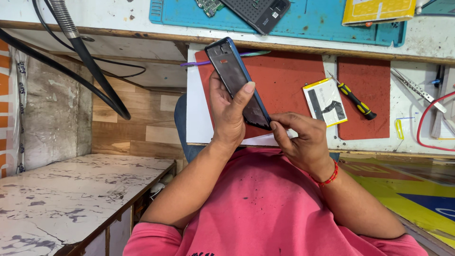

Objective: The person uses a screwdriver to remove screws from the back of a smartphone. They then remove the battery and place it on the table. The person continues to unscrew components inside the phone.

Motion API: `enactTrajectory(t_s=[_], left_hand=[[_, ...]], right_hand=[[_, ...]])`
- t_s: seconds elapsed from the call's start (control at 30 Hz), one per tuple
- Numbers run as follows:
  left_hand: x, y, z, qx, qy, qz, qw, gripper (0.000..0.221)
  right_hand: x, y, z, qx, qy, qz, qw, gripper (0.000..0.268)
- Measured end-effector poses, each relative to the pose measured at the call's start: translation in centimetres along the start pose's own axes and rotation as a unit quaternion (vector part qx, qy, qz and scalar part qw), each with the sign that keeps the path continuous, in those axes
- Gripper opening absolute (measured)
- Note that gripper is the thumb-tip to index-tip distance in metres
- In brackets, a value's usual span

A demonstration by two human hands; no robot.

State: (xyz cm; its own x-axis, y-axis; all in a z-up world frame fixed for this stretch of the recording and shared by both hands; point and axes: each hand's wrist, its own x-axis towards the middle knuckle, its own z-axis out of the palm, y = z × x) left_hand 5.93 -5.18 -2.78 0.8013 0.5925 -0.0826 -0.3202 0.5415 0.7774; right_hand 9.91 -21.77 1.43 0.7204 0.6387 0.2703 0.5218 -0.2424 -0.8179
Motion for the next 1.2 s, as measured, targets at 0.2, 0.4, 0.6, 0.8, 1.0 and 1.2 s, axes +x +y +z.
enactTrajectory(t_s=[0.2,0.4,0.6,0.8,1.0,1.2], left_hand=[[-0.2,-0.2,-0.2,0.05,-0.026,0.02,0.998,0.07],[-0.3,-0.3,0.5,0.102,-0.026,0.046,0.993,0.07],[-0.5,-0.4,1.4,0.246,-0.018,0.149,0.957,0.077],[-0.1,-0.2,2.0,0.169,-0.019,0.122,0.978,0.08],[0.4,0.0,0.9,0.26,-0.077,0.192,0.943,0.077],[0.0,-1.0,1.8,0.36,-0.059,0.276,0.889,0.081]], right_hand=[[-0.2,0.1,0.5,-0.018,0.008,0.002,1.0,0.009],[-0.5,0.5,1.1,-0.074,0.056,-0.025,0.995,0.012],[1.1,0.6,1.3,-0.138,0.126,-0.103,0.977,0.027],[5.5,0.1,-0.3,-0.044,0.076,-0.187,0.978,0.061],[6.7,-0.7,-1.7,0.023,-0.009,-0.169,0.985,0.065],[6.9,-1.0,-3.0,-0.034,0.058,-0.151,0.986,0.045]])
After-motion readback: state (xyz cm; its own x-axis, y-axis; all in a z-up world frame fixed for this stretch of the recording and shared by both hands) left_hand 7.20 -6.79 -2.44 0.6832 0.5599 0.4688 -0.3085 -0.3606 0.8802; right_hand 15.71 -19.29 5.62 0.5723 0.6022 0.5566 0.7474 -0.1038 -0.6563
